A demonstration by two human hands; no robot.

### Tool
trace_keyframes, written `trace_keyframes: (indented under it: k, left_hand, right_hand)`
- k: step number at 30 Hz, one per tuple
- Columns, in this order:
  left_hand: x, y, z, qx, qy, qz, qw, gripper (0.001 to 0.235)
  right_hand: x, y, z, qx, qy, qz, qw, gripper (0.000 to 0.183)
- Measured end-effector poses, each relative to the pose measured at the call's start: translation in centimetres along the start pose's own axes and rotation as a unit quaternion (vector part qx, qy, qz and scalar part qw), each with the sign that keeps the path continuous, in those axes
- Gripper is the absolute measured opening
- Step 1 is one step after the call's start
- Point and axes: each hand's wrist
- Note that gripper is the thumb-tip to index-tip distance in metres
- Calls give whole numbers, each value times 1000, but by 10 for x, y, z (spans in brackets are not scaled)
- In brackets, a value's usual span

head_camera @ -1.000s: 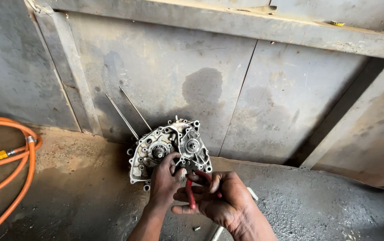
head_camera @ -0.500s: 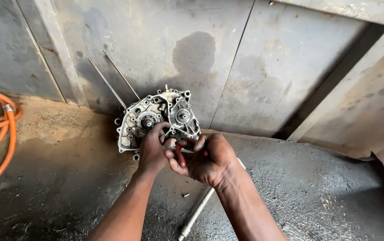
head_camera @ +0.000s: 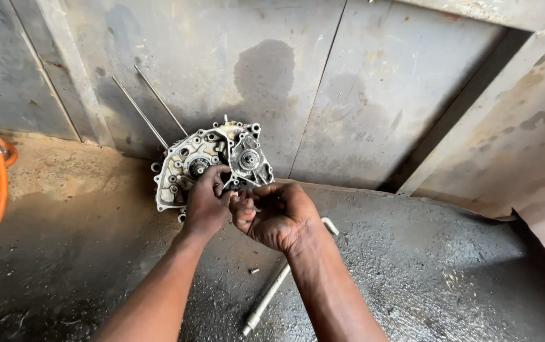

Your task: The person uses a socket wrench to loosen bolts on a disassembled engine block resting on the floor. They then use pliers to remove a small metal clip from the engine casing. The person continues to manipulate internal components with their hands.

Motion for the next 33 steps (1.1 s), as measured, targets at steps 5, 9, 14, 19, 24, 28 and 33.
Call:
trace_keyframes:
  k: [5,9,14,19,24,28,33]
  left_hand:
    - [-9,-9,26,-89,4,-58,994,30]
    - [-59,-19,55,-179,83,-54,979,34]
    - [-89,-17,15,-346,134,-127,920,77]
    - [-63,-6,42,-319,-36,-175,931,56]
    - [-72,-8,37,-301,-76,-166,936,55]
    - [-74,-8,49,-266,-101,-142,948,53]
    - [-75,-3,45,-262,-107,-109,953,51]
  right_hand:
    - [-5,-7,-5,4,-18,4,1000,33]
    - [-8,0,-7,13,-11,-23,1000,8]
    - [-1,2,2,56,-4,-27,998,4]
    - [-3,-5,-3,277,3,105,955,29]
    - [-2,2,-6,373,4,179,911,36]
    - [10,5,-6,259,13,119,958,31]
    - [5,-3,-3,86,39,-43,995,24]
Point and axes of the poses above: each hand's wrist, its own x-axis away from the middle knuckle, its own y-axis out of the palm, z = x × y, and after that the axes turned 15 degrees about y, right-handed
